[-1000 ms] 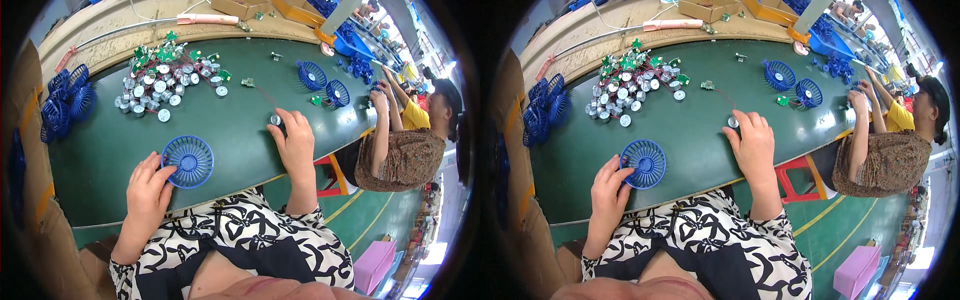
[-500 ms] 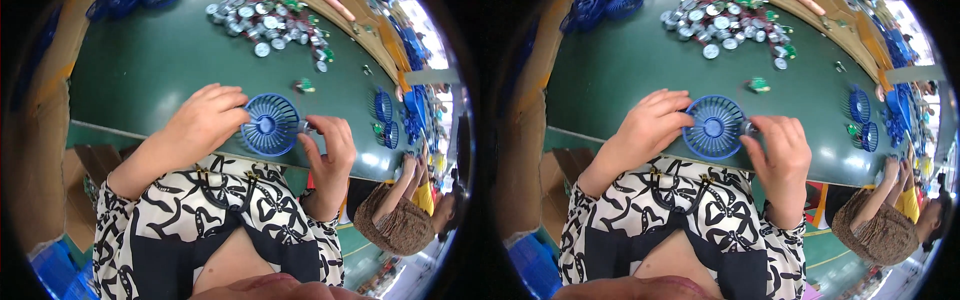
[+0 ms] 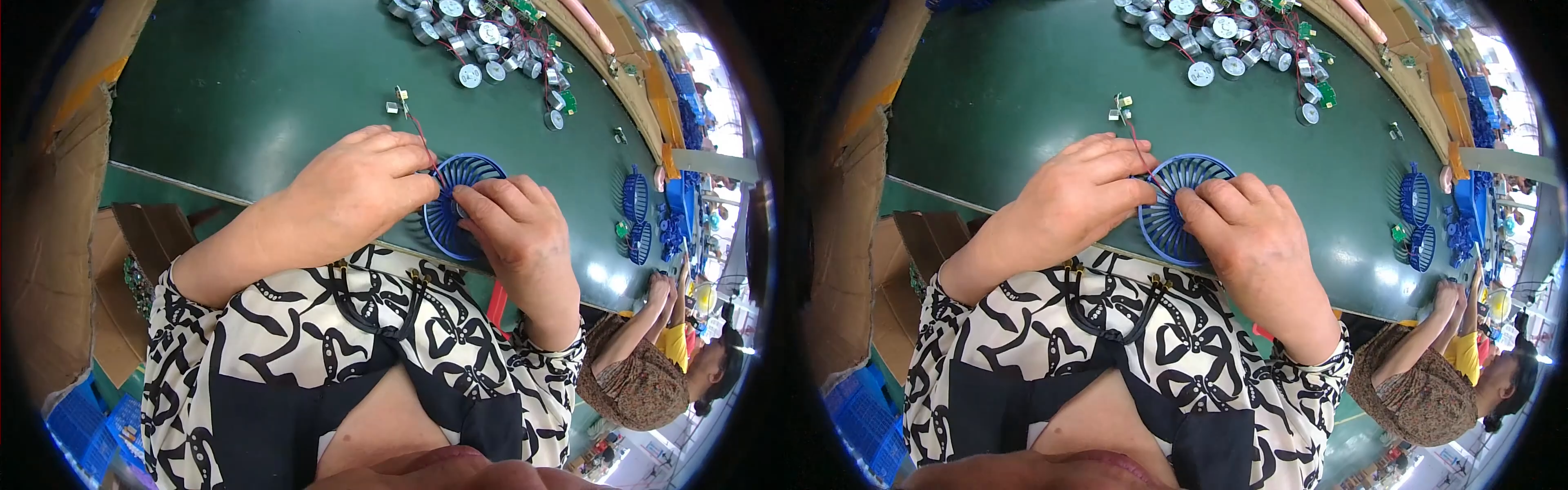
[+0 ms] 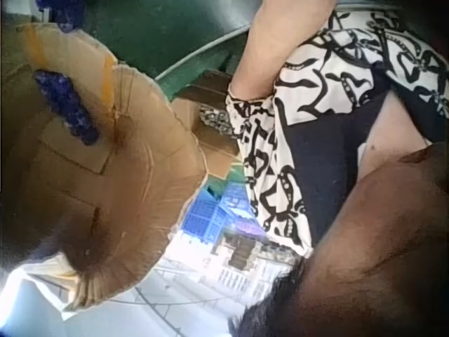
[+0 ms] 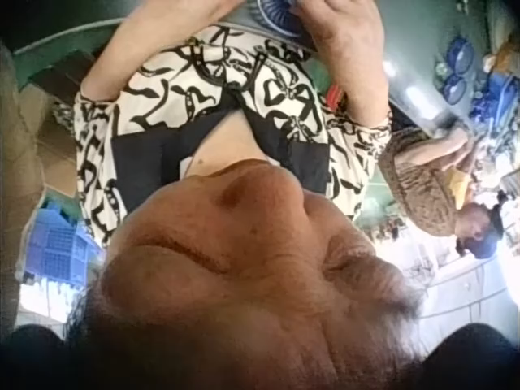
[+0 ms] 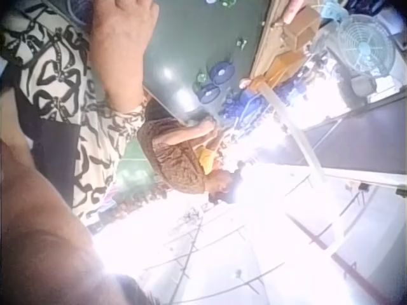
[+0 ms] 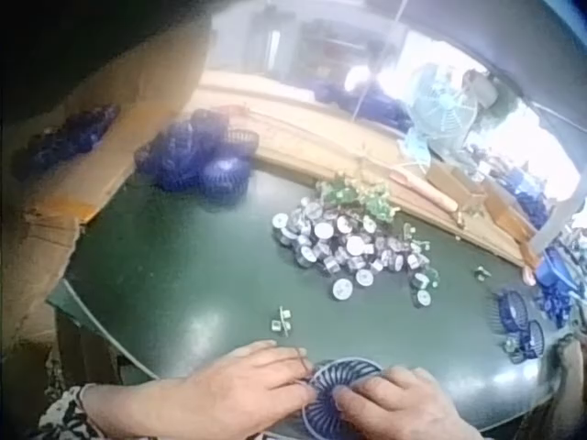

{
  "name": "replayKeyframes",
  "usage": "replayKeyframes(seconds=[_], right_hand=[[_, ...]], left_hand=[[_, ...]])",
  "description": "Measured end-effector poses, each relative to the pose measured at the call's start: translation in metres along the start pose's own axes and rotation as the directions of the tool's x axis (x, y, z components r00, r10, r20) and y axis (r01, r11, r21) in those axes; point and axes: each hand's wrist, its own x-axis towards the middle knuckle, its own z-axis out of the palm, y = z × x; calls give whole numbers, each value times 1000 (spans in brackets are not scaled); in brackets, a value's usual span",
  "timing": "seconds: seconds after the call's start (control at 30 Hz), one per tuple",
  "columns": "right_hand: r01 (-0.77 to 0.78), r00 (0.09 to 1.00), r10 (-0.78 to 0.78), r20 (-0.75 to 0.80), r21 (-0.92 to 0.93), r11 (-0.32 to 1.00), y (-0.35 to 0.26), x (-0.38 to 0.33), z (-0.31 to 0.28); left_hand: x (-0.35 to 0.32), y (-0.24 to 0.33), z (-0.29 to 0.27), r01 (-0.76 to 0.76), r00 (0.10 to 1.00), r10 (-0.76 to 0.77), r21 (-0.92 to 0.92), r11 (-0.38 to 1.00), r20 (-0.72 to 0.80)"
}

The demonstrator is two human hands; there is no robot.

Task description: The person assembles mini fans by picking up motor units wired to circuit boards and pressing them into the centers of plastic fan grilles by hand.

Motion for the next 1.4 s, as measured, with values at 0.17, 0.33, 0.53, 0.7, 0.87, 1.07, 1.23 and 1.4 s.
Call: replayKeyframes(seconds=[0.17, 0.33, 0.53, 0.7, 0.87, 1.07, 1.23, 1.4], right_hand=[[-33, 999, 32, 44, 27, 999, 1, 1, -1], [-11, 999, 15, -28, 155, 988, 4, -2, -1], [83, 992, -83, -92, -6, 997, 6, -32, 25], [71, 992, -72, -108, -13, 997, 11, -39, 29], [-171, 923, 139, -359, -57, 984, 37, -65, 21], [-633, 700, 520, -489, -89, 769, 119, -104, -4], [-748, 660, 605, -445, -321, 581, 161, -126, -6], [-688, 698, 466, -544, -328, 647, 142, -109, -1]], left_hand=[[2, 0, -2, 9, 1000, -9, -1, 1000, 13], [2, -4, -4, 16, 1000, -16, -9, 1000, 6], [6, -2, -4, -7, 1000, 6, -15, 1000, -12], [7, 5, -9, 100, 995, -100, -129, 987, 1], [14, -24, -53, 194, 956, -134, 223, 955, -260], [46, -137, -141, 408, 868, -62, 634, 657, -493], [62, -220, -168, 531, 822, -184, 609, 590, -539], [35, -270, -195, 529, 491, -222, 86, 844, -842]])
